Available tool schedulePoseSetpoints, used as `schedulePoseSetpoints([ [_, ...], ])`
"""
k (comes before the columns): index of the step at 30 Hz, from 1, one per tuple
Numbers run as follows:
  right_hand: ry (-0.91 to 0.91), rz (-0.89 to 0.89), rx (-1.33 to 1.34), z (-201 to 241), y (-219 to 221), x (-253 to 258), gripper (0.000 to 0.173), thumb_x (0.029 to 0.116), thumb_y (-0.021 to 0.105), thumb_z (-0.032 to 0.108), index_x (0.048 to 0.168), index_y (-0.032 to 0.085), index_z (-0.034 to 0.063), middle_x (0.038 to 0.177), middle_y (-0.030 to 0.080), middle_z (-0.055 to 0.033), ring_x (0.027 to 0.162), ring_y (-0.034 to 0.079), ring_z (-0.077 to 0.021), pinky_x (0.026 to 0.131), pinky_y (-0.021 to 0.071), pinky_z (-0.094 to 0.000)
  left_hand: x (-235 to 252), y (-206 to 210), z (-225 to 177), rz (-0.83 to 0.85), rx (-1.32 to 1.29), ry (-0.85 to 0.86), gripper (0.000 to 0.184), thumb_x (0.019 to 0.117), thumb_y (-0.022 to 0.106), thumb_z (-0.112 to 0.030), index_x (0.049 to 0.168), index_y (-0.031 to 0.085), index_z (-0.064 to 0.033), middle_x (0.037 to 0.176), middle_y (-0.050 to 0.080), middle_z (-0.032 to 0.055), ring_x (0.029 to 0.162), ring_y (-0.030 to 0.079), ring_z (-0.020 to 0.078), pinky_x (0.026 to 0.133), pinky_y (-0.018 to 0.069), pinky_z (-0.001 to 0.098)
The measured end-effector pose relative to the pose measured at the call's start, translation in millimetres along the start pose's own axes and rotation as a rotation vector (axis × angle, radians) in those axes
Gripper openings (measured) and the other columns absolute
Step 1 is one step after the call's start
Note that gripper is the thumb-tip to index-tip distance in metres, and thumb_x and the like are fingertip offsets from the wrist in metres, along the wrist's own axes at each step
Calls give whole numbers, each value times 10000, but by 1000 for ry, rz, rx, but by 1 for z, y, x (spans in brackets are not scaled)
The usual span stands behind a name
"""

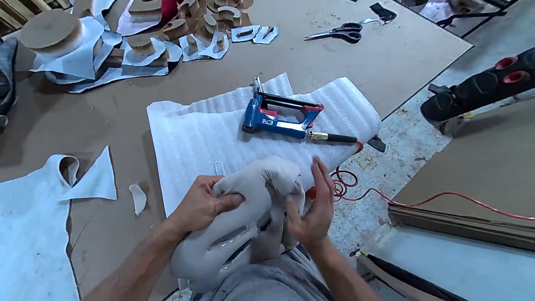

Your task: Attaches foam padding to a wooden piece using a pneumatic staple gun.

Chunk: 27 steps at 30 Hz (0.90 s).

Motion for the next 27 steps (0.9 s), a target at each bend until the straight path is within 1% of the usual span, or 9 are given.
schedulePoseSetpoints([
  [2, -156, -79, -119, 28, 6, -30, 530, 1030, 486, 372, 1537, 428, 226, 1627, 401, -34, 1518, 346, -236, 1241, 259, -560, 2, 0, 6, -7, -42, -44, 70, 845, 792, -92, 911, 767, -89, 765, 750, 49, 662, 712, 119, 635, 611, 278],
  [3, -226, -19, -164, 37, 19, -46, 536, 1055, 416, 406, 1554, 399, 211, 1647, 372, -11, 1545, 291, -199, 1270, 184, -526, 2, 0, 9, -2, -64, -60, 70, 852, 781, -73, 919, 766, -82, 767, 751, 50, 664, 712, 115, 639, 609, 271],
  [5, -335, 127, -255, 37, 51, -73, 671, 1062, 272, 524, 1588, 347, 114, 1662, 351, -76, 1567, 239, -206, 1286, 116, -461, 5, -2, 14, 13, -113, -81, 74, 869, 758, -41, 940, 762, -61, 775, 751, 64, 674, 716, 121, 649, 613, 268],
  [8, -387, 227, -333, 29, 75, -86, 808, 1029, 172, 639, 1596, 290, 75, 1678, 300, -123, 1580, 194, -214, 1286, 88, -414, 8, -6, 25, 9, -191, -115, 84, 891, 731, -20, 966, 758, -46, 793, 753, 78, 688, 721, 125, 666, 616, 270],
  [10, -384, 253, -342, 34, 78, -85, 845, 1017, 176, 674, 1600, 291, 75, 1695, 262, -114, 1589, 153, -222, 1285, 63, -428, 5, -7, 30, -1, -241, -131, 89, 906, 705, -8, 979, 746, -39, 808, 753, 78, 708, 722, 122, 686, 619, 272],
  [13, -382, 266, -315, 45, 85, -78, 825, 1021, 213, 660, 1629, 228, 103, 1733, 144, -67, 1603, 44, -206, 1286, -23, -475, 3, -8, 31, -17, -275, -134, 89, 904, 710, -19, 984, 746, -36, 812, 754, 81, 714, 724, 126, 692, 621, 273],
  [18, -364, 247, -293, 60, 92, -66, 807, 1032, 231, 635, 1633, 230, 98, 1741, 96, -63, 1604, -36, -217, 1261, -104, -552, 2, -10, 21, -38, -241, -86, 96, 900, 722, -49, 991, 753, -48, 821, 757, 74, 721, 729, 126, 688, 622, 270],
  [21, -380, 260, -284, 67, 96, -57, 750, 1046, 254, 592, 1613, 306, 104, 1729, 175, -47, 1605, 5, -212, 1260, -94, -557, 2, -14, 18, -66, -225, -58, 75, 906, 709, -46, 969, 749, -53, 798, 749, 67, 692, 719, 122, 658, 614, 264],
  [27, -532, 461, -339, 81, 99, -31, 652, 1080, 244, 524, 1562, 447, 137, 1693, 298, 2, 1594, 118, -164, 1275, -42, -553, 4, -19, 23, -117, -226, -3, 85, 966, 661, -70, 963, 741, -44, 781, 738, 67, 674, 702, 118, 643, 598, 258],
])
Point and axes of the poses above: each hand's wrist, its own x-axis towards the middle knuckle, its own y-axis out of the palm, z = x × y, the point moved 10 cm from there along x, towards the middle knuckle
